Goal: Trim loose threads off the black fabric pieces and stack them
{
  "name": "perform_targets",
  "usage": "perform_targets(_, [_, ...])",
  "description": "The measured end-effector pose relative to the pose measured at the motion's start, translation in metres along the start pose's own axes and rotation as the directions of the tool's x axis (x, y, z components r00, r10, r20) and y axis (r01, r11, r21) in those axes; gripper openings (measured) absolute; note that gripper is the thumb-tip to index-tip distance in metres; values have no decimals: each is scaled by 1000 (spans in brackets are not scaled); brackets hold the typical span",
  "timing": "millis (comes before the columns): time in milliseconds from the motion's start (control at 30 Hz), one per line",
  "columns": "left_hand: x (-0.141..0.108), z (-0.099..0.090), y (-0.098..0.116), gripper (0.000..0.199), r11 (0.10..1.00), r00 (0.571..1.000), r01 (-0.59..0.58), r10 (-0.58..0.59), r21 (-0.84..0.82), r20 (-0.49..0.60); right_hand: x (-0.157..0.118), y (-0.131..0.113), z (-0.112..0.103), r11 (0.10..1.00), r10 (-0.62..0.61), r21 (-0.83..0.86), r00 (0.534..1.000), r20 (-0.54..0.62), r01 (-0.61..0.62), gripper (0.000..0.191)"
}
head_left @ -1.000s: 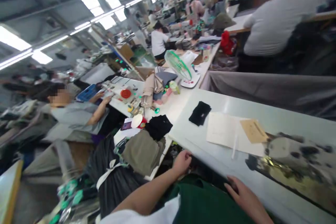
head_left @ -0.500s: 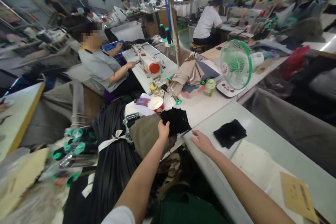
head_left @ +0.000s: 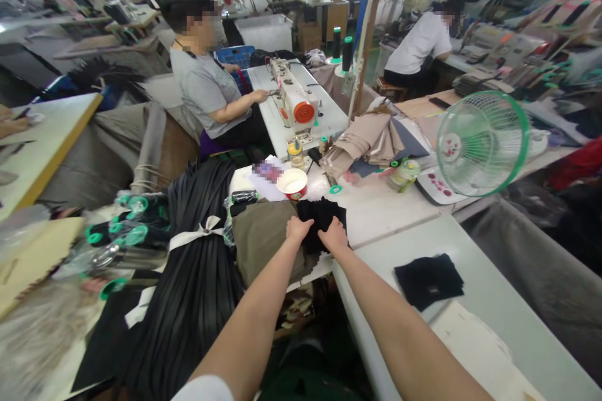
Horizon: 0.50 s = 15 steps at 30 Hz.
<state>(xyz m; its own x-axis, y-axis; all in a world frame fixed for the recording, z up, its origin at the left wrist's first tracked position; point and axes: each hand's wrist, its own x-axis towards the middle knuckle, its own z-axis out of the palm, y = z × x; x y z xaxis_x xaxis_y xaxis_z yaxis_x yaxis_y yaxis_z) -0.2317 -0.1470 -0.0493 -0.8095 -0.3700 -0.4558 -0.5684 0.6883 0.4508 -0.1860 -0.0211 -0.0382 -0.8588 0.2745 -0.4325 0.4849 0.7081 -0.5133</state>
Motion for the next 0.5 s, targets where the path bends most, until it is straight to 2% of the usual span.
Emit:
perform_targets(167, [-8, 1, 8, 60, 999, 1000, -15, 15, 42, -5, -1, -1, 7, 996, 0, -86, 999, 38, 3, 83])
perform_targets(367, [-22, 0, 15, 50, 998, 999, -10, 13, 68, -47, 7, 11, -9, 996, -9, -86, 999, 46, 13, 46])
perform_targets(500, [-24, 0, 17, 48, 999, 998, -15, 17, 52, -52, 8, 16, -17, 997, 18, -78, 1000, 15, -17, 41])
